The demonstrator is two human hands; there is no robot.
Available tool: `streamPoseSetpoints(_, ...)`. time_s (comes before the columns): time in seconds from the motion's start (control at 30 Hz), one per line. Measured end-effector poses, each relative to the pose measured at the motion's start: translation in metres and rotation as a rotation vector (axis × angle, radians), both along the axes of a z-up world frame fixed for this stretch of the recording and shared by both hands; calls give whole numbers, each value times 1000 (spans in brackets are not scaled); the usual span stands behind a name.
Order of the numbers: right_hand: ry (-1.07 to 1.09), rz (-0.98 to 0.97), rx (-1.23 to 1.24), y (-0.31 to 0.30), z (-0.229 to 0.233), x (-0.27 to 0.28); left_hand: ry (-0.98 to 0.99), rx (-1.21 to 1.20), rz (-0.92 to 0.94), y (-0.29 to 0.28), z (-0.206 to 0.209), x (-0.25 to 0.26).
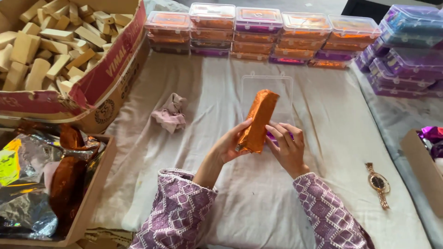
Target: Wrapping wooden blocks in foil and colored film then placing them into a plastic container.
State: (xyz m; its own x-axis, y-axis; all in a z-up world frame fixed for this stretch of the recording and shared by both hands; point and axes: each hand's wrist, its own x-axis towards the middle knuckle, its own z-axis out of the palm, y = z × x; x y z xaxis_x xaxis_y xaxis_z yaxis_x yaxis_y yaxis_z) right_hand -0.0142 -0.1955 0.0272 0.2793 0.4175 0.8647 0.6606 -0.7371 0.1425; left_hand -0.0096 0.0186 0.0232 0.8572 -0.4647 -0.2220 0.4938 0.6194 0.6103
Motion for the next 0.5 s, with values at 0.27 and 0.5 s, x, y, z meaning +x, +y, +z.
streamPoseSetpoints(0.27, -52, 20, 98, -3, -1, -4, -51, -15, -72, -3, -4, -1)
streamPoseSetpoints(0.5, -4, 39, 53, -6, -3, -2, -71, -35, -102, -3, -1, -6)
